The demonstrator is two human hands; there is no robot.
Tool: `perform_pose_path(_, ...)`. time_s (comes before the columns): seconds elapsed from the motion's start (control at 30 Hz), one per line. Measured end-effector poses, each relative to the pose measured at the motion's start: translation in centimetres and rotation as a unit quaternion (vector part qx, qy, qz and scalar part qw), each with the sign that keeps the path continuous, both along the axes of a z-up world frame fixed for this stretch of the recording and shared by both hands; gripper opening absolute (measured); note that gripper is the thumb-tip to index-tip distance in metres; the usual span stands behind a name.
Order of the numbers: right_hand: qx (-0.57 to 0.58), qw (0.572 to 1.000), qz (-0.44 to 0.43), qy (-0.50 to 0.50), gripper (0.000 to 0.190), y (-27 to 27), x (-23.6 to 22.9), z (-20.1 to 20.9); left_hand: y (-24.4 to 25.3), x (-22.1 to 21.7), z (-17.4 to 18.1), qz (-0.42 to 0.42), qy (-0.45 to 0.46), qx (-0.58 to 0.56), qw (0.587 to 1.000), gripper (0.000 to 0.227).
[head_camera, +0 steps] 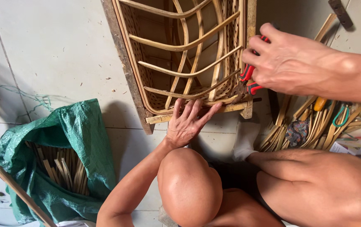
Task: The person assembles a rectangular basket frame by inserting curved bamboo strips into a wooden jig, tapping them into place with a hammer, and applying glue to the joints. The person uses pliers to adjust the strips and secures the frame with repeated hammering and gluing.
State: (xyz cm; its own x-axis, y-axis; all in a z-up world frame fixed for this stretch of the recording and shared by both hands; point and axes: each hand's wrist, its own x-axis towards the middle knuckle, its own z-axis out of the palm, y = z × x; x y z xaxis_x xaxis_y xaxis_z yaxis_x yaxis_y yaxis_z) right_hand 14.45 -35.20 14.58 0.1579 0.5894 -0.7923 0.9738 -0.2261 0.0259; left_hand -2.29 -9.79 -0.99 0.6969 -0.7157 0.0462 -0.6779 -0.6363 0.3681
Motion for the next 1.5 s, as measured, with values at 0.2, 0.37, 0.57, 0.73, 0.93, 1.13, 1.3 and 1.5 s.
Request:
perform_pose_path(0.2, -0.031, 0.996, 0.083, -0.033, 0.026, 2.5, -0.5, 1.4, -0.1, -0.3, 0.2, 0.003, 0.018, -0.001, 1.0, 0.074)
perform_pose_path(0.37, -0.049, 0.992, 0.09, -0.067, 0.03, 3.7, -1.9, 2.2, 0.0, -0.1, 0.1, 0.005, 0.01, 0.005, 1.0, 0.074)
perform_pose_path(0.57, -0.049, 0.99, 0.032, -0.128, 0.021, -1.1, -3.4, 1.8, 0.2, 0.8, 0.9, -0.005, 0.002, -0.046, 0.999, 0.079)
perform_pose_path(0.73, 0.283, 0.795, -0.506, -0.178, 0.03, -13.1, -10.2, -1.1, 5.6, 0.3, 2.1, 0.101, -0.049, -0.19, 0.975, 0.059)
perform_pose_path(0.93, 0.116, 0.556, -0.814, -0.126, 0.066, -21.4, -18.3, -18.3, 9.8, 1.5, 1.8, 0.42, 0.425, -0.438, 0.671, 0.07)
perform_pose_path(1.13, 0.259, 0.63, -0.644, -0.348, 0.039, -17.8, -20.1, -23.3, 9.9, 1.6, 0.5, 0.463, 0.479, -0.467, 0.582, 0.069)
perform_pose_path(1.3, 0.33, 0.528, -0.763, -0.17, 0.045, -13.2, -19.2, -26.4, 9.0, 1.6, 0.0, 0.489, 0.417, -0.459, 0.613, 0.059)
perform_pose_path(1.5, 0.433, 0.506, -0.723, -0.182, 0.026, -13.8, -18.7, -25.6, 9.2, 1.9, 0.2, 0.483, 0.438, -0.484, 0.584, 0.059)
